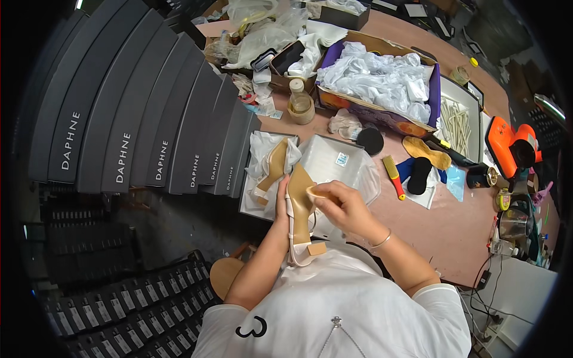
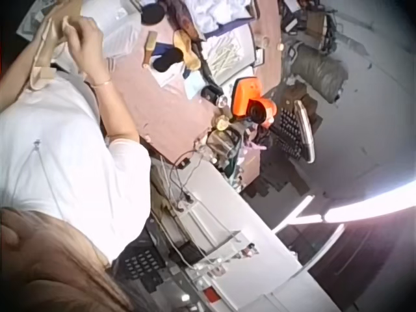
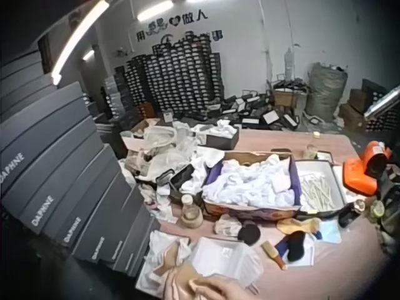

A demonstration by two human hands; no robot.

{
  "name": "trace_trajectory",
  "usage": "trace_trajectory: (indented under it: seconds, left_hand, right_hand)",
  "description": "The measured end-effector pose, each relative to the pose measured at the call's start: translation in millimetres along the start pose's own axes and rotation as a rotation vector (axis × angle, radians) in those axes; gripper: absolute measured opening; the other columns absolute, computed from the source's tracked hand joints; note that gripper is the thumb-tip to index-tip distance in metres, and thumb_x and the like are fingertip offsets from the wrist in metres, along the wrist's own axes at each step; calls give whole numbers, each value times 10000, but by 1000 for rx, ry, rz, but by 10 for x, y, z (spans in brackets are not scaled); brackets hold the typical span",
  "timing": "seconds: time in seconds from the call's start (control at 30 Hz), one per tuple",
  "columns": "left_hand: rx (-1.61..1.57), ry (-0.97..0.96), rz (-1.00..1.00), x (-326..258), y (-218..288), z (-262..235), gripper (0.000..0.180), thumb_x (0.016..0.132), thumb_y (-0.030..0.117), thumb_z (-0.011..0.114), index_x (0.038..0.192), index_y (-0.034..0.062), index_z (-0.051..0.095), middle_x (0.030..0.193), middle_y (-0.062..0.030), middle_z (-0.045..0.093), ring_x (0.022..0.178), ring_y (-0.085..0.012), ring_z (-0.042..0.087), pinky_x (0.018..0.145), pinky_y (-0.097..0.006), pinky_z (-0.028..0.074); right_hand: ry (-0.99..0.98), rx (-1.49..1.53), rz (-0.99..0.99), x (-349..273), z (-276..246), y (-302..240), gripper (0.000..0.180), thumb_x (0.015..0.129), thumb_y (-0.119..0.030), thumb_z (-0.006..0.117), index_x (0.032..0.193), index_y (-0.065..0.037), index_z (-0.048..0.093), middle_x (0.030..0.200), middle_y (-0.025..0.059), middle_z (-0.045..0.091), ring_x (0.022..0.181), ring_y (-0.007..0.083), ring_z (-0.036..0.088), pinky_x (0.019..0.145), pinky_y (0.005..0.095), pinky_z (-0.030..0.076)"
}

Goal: Packing a pair of high-heeled shoes into a box with protective paper.

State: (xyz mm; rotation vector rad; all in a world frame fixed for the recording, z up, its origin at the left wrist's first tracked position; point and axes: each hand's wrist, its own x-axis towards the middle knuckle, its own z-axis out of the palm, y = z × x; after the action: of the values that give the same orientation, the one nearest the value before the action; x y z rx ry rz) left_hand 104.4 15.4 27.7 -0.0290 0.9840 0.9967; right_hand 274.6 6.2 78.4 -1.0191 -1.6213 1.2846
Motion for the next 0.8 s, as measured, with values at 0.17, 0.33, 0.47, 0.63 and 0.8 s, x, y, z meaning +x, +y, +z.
trace_trajectory:
  seconds: [0.17,0.33,0.47,0.63,0.8]
  left_hand:
    - [-4,-25,-9,-55,-72,-59,619,868,580,440,1123,26,545,992,-160,607,855,-296,620,744,-381,536]
    - [55,-47,-32,26,-79,-180,765,863,628,383,1145,-72,513,877,-220,619,648,-314,627,584,-361,544]
    - [25,-74,-51,23,-157,-176,744,866,619,386,1181,-45,500,945,-209,613,731,-313,633,619,-381,549]
    - [-30,-81,-59,6,-184,-253,666,889,576,389,1222,8,484,1055,-204,581,844,-322,621,671,-435,547]
    - [-13,-60,-15,-13,-175,-231,631,894,567,394,1213,32,493,1060,-213,575,853,-332,617,683,-443,541]
  right_hand:
    - [-134,-406,-323,-119,180,48,312,827,-115,653,1133,-63,625,829,86,572,686,239,606,564,324,490]
    - [-508,-455,-305,-352,147,-82,523,707,-96,671,1222,-169,618,847,64,530,678,213,582,547,313,474]
    - [-670,-162,-320,-314,126,3,487,720,-77,658,1193,-197,642,847,49,534,676,210,580,573,313,476]
    - [-497,-317,-327,-341,149,-24,412,751,-50,636,1141,-179,666,848,56,541,690,226,589,594,322,479]
    - [-478,-288,-198,-339,214,-71,358,777,-32,627,1112,-151,676,854,76,553,741,237,602,627,325,490]
